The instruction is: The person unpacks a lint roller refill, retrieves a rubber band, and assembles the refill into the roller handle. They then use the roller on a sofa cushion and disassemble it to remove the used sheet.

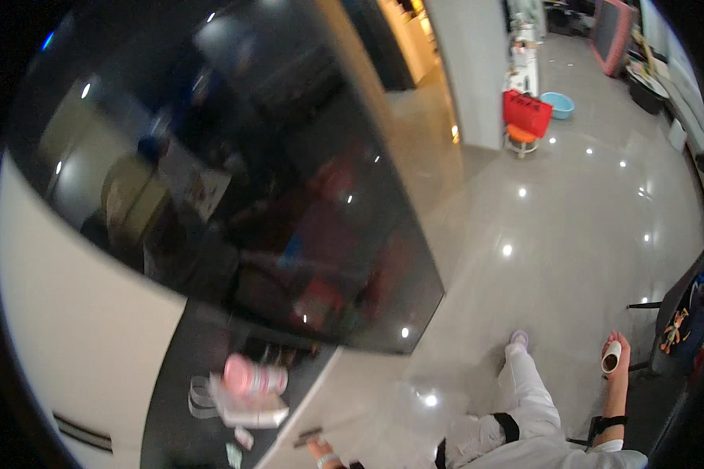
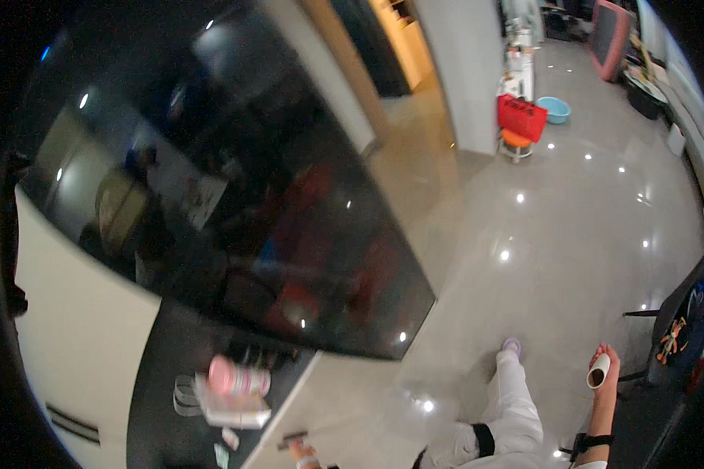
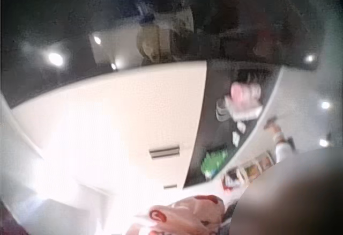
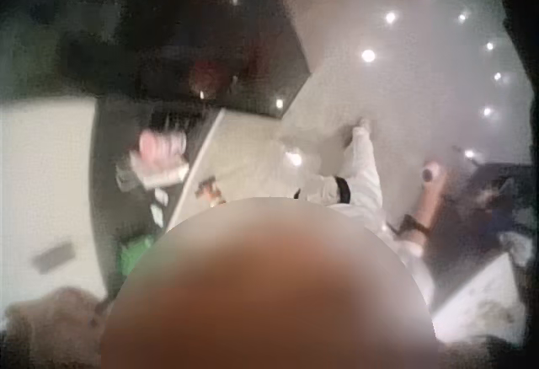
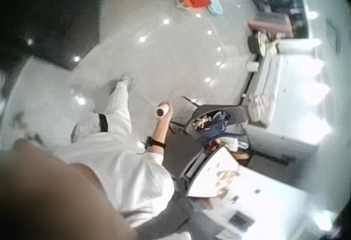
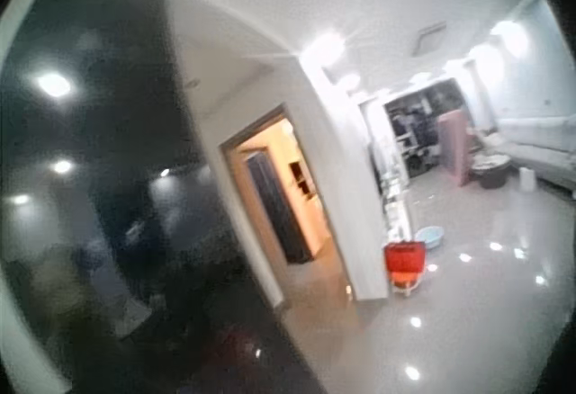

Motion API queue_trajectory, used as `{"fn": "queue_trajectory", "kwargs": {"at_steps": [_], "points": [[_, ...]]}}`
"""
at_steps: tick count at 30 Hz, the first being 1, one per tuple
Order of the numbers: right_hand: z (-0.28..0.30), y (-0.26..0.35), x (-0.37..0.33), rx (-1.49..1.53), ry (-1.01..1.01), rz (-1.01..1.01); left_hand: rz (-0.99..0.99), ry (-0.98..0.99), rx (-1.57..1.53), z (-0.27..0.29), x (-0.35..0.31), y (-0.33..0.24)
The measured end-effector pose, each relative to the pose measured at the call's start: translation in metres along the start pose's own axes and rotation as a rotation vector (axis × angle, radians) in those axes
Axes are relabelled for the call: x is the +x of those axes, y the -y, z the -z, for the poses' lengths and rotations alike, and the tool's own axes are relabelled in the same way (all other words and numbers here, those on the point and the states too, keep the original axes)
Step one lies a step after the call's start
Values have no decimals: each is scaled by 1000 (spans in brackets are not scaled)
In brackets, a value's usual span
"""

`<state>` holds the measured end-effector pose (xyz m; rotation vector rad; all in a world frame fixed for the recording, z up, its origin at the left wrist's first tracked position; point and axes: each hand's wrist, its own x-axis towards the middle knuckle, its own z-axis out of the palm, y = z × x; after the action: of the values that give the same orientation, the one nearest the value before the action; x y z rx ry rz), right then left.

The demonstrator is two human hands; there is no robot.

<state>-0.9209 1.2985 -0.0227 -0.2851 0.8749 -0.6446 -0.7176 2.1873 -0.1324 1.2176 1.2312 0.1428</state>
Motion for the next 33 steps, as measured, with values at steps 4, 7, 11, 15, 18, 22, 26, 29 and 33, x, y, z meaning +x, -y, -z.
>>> {"fn": "queue_trajectory", "kwargs": {"at_steps": [4, 7, 11, 15, 18, 22, 26, 29, 33], "points": [[-132, 63, 89, -76, -12, 53, 261, 546, 139, -251, -108, 43], [-286, 74, 135, -206, 52, 170, 357, 1056, 241, -449, -286, 61], [-490, 68, 169, -411, 526, 349, -25, 1772, 423, -690, -526, -15], [-634, 58, 225, -552, 555, 674, -153, 1997, 190, -857, -644, -101], [-716, 36, 290, -531, 617, 753, -471, 1792, 196, -975, -648, -128], [-851, 16, 386, -372, 807, 594, 230, 1979, -67, -1179, -596, -196], [-976, 3, 459, -619, 826, 572, 684, 1982, -136, -1314, -574, -254], [-1064, -22, 530, -722, 805, 559, 977, 1866, -120, -1406, -554, -288], [-1181, -58, 654, -828, 777, 585, 1193, 2206, -26, -1556, -509, -323]]}}
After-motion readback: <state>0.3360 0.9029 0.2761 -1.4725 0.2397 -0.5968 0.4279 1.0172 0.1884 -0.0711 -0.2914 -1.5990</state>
